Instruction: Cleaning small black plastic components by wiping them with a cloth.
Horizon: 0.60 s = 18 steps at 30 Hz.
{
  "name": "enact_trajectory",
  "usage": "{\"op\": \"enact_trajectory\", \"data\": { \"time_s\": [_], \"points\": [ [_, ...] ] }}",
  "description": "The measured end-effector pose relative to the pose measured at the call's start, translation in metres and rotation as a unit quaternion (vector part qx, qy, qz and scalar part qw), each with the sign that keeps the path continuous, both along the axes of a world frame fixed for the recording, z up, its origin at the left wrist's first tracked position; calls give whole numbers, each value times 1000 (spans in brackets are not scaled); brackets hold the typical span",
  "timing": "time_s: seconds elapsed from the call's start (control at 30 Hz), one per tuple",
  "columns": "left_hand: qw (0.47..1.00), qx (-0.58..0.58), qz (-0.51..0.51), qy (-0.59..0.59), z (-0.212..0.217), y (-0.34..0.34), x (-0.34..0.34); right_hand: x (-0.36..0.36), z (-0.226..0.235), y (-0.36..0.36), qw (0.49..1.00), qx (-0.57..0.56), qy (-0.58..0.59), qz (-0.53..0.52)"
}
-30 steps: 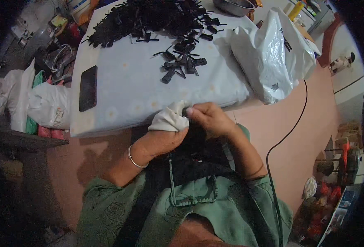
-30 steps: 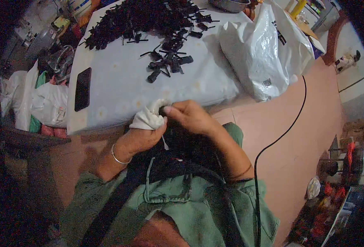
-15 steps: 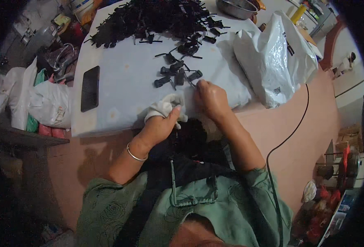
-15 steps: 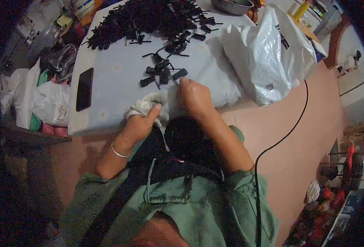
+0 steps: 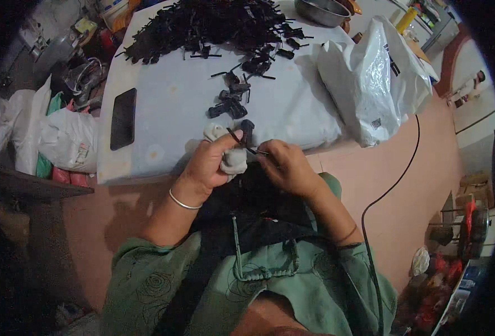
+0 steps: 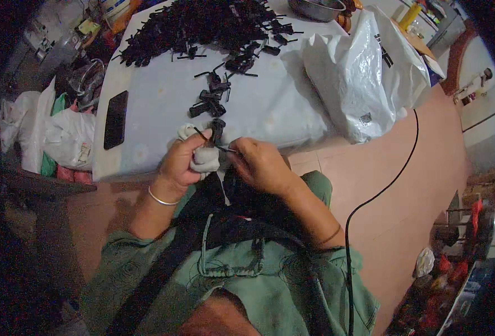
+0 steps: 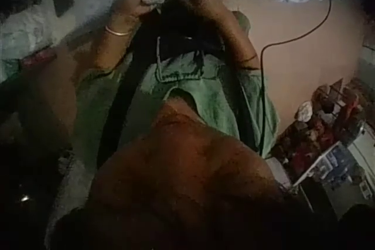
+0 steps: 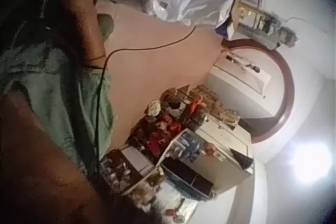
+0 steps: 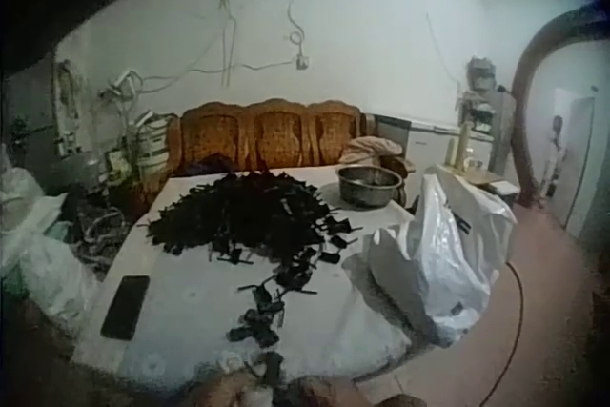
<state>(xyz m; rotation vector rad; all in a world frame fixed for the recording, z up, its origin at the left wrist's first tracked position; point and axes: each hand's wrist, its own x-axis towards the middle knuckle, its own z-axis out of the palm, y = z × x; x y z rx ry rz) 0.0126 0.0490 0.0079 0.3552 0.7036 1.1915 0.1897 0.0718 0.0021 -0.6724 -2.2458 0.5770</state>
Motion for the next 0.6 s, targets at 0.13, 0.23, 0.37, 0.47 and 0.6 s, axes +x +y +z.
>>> {"op": "enact_trajectory", "data": {
  "time_s": [0.13,0.23,0.37,0.47,0.6],
  "points": [
    [967,128,47,217,11,-10,5,-10,22,-14,998,-35,23,-56],
    [918,191,30,345,6,-16,9,-19,16,-13,992,-36,43,-116],
    [899,234,-24,370,10,-23,10,-19,16,-1,967,-189,99,-136],
    [882,254,9,398,1,-19,11,-17,7,1,953,-269,124,-68],
    [794,322,95,508,2,-19,10,-17,7,-5,965,-246,88,-20]
  ]
}}
